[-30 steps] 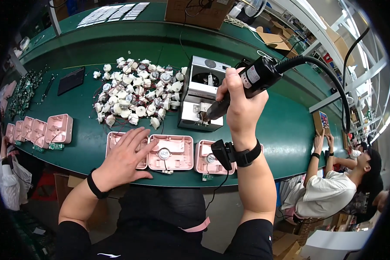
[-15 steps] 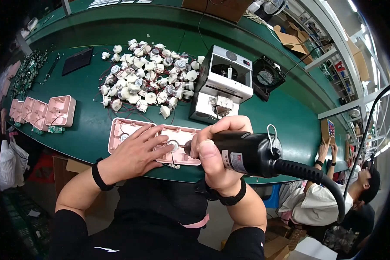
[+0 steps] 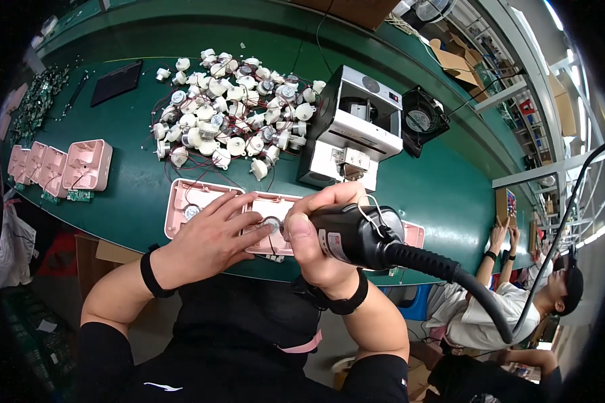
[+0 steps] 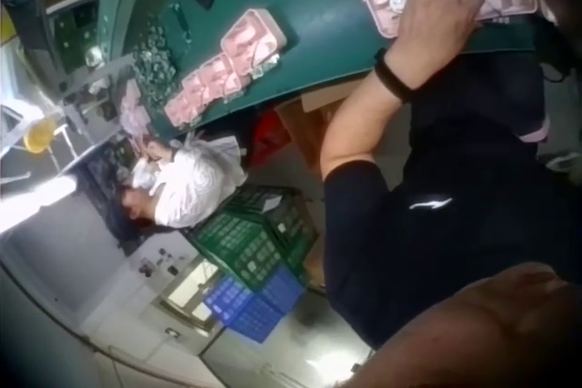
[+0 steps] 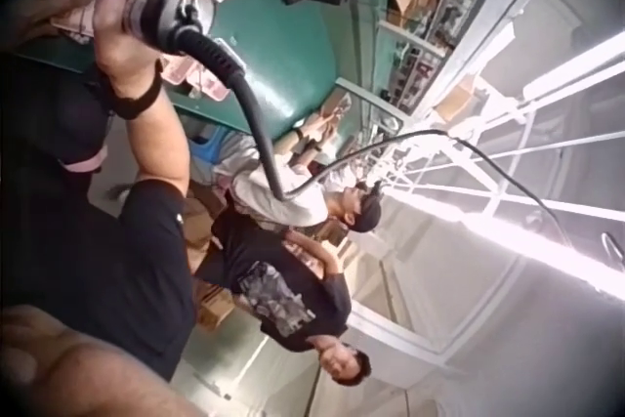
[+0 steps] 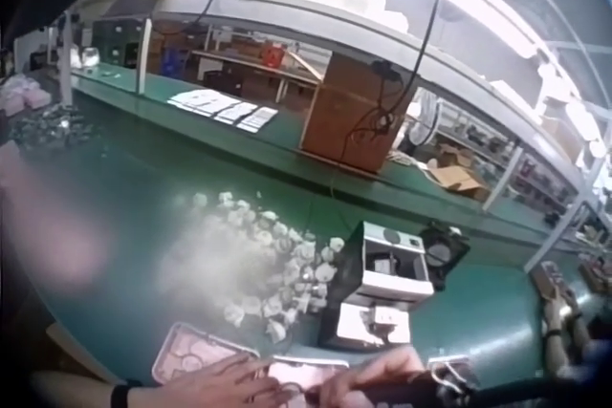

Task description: Assemble small electronic components and fasten them into plastic housings using an electric screwdriver.

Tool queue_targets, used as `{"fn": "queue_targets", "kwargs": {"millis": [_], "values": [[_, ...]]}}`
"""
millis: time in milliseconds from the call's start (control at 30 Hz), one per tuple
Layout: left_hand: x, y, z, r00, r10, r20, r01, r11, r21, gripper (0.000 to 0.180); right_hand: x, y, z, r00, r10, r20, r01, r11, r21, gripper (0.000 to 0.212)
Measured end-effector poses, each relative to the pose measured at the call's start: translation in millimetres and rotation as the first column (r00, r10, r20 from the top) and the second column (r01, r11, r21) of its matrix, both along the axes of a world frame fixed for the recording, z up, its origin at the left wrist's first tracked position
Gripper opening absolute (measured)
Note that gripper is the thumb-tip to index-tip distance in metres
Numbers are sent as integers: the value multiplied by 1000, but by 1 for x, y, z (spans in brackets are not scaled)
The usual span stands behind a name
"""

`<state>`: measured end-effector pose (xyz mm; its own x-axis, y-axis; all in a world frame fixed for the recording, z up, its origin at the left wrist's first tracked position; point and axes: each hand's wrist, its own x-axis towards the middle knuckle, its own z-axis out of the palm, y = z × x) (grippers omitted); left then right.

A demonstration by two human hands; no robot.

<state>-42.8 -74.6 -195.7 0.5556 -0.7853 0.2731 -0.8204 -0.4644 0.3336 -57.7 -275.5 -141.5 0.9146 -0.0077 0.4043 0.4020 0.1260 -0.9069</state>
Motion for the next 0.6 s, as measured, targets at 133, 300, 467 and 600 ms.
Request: {"fn": "queue_targets", "kwargs": {"millis": [133,300,467,600], "values": [[-3,2,-2,1000,-4,17,4,999,37,57,-6,-1,8,1000,-23,-20,23,1000,0,32],[-2,9,2,999,13,-38,-12,1000,8,72,3,-30,55,980,-127,156,105,984,144,23],[0,5,7,994,111,14,-111,994,18,86,47,-57,75,908,-344,239,348,937,29,14],[1,2,-9,984,161,79,-168,982,86,97,72,-63,63,904,-393,171,398,917,1,16]]}}
